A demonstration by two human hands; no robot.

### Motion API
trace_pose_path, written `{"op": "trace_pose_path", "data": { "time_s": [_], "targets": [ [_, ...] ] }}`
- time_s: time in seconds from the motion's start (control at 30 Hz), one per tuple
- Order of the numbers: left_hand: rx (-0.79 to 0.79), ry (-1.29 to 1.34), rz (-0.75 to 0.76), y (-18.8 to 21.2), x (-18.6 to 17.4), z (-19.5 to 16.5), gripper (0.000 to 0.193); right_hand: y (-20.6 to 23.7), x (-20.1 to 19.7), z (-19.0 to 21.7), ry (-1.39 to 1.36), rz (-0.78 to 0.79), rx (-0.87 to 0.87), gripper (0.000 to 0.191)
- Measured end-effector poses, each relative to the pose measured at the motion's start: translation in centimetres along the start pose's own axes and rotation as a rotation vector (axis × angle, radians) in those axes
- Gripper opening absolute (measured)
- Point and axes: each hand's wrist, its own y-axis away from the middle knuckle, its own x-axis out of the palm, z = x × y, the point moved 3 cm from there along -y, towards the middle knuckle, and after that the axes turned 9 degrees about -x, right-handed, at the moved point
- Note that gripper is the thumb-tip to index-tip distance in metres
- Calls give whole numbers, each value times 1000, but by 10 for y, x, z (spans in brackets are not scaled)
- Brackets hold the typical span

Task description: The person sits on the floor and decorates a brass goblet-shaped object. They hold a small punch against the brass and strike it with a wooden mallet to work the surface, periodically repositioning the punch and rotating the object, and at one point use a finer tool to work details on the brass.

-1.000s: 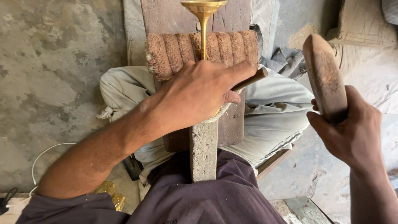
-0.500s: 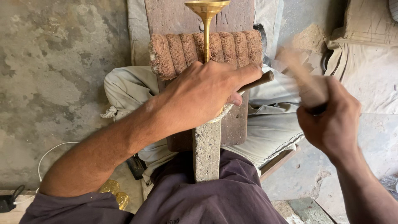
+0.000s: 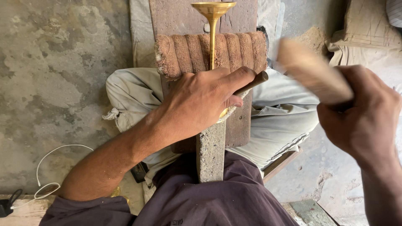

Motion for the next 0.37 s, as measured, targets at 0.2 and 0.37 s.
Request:
{"op": "trace_pose_path", "data": {
  "time_s": [0.2, 0.37],
  "targets": [
    [-29, -8, 20, 8, 6, 9, 39, 3, -5, 8, 26, 18, -30, 32],
    [132, 44, -138, 19, 12, 18, 40, 17, 1, -1, -113, 31, 92, 25]
  ]
}}
